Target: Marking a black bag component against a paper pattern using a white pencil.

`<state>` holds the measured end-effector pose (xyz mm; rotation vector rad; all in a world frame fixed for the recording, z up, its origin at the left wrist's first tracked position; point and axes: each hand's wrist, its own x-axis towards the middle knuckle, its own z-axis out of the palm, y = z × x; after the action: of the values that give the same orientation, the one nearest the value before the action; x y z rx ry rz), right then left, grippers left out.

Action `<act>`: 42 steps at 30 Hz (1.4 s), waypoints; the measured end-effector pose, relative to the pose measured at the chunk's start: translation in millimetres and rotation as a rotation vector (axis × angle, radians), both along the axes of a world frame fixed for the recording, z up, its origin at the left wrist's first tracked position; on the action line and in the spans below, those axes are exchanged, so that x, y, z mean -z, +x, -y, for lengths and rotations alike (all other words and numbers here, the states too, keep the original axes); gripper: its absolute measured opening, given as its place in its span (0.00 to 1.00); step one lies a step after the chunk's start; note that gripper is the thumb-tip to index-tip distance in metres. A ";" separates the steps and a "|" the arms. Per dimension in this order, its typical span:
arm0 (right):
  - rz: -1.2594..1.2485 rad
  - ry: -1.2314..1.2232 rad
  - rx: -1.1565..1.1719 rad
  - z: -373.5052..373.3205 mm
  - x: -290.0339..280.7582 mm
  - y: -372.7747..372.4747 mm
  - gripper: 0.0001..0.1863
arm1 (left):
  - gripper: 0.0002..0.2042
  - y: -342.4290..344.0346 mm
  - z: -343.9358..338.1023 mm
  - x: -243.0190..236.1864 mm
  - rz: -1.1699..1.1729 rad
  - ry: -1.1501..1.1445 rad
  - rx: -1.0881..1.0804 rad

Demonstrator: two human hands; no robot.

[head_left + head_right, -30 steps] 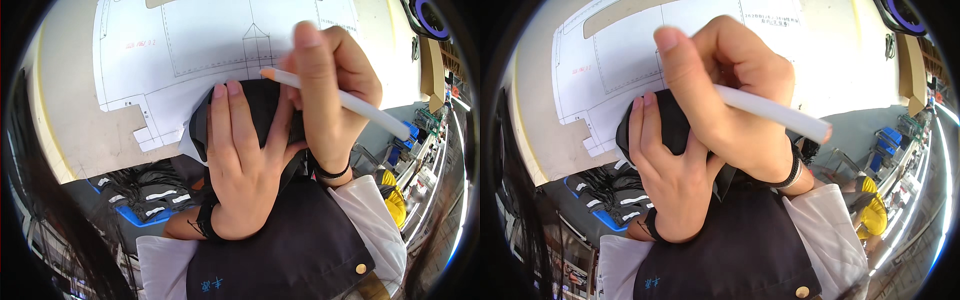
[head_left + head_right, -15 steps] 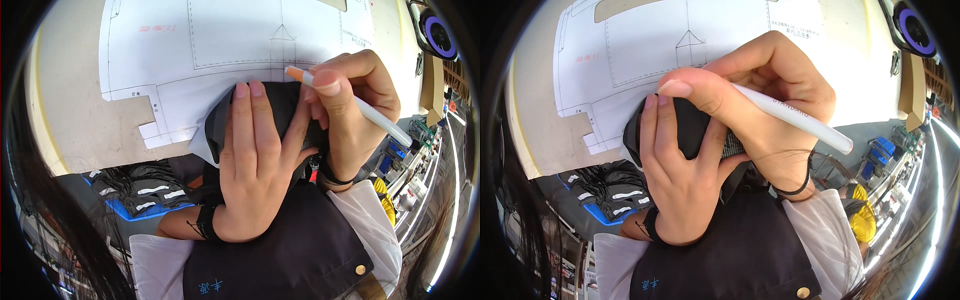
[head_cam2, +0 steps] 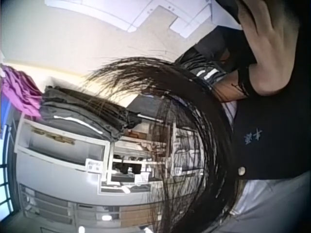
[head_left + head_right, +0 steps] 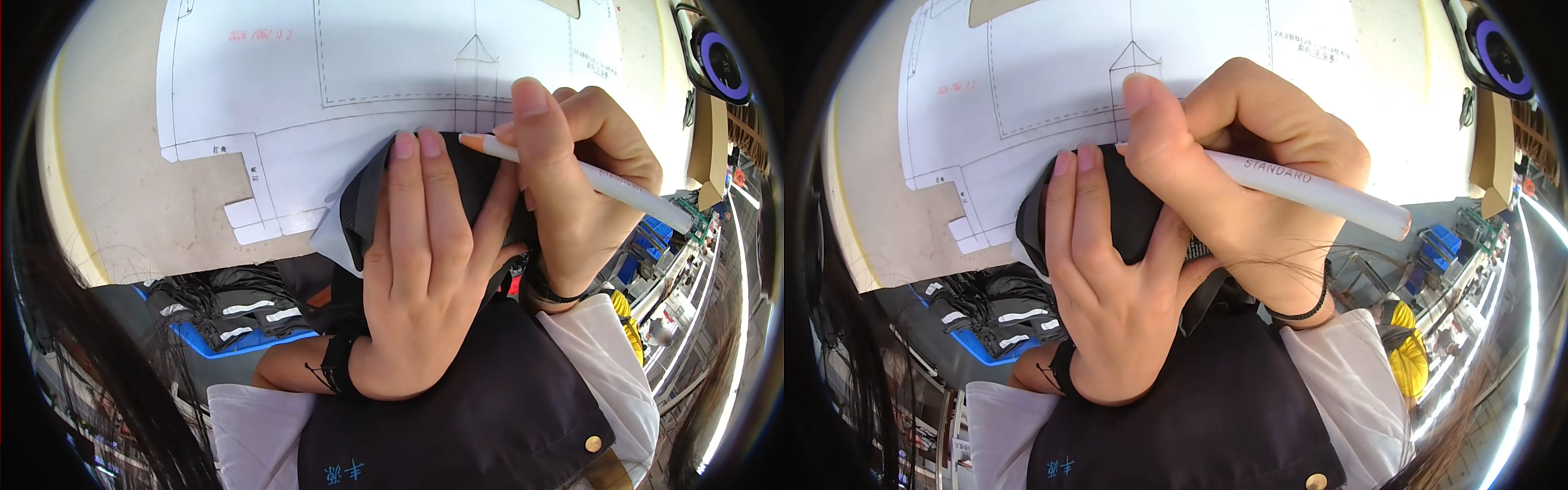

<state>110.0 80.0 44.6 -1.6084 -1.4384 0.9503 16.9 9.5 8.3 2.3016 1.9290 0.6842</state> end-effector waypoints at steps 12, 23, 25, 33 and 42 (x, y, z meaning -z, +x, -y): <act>0.013 -0.057 0.042 -0.2 -3.2 -2.4 0.13 | 0.21 -1.8 0.4 -0.1 -0.040 0.013 0.007; 0.034 -0.005 -0.007 -0.1 -0.4 -1.0 0.12 | 0.21 -4.4 1.2 3.4 -0.034 0.045 0.023; 0.056 0.013 -0.029 0.2 2.9 0.4 0.12 | 0.21 -4.2 1.1 5.3 -0.044 0.058 0.023; 0.034 0.101 -0.085 0.4 7.3 5.6 0.12 | 0.21 -3.1 0.7 5.0 -0.037 0.062 0.020; -0.041 0.238 0.216 4.1 2.2 -1.6 0.23 | 0.18 -0.6 -1.0 2.0 -0.061 0.053 -0.019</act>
<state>108.4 75.9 42.4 -1.5211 -1.2685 0.6581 16.3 10.5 6.3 2.3651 1.9840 0.6824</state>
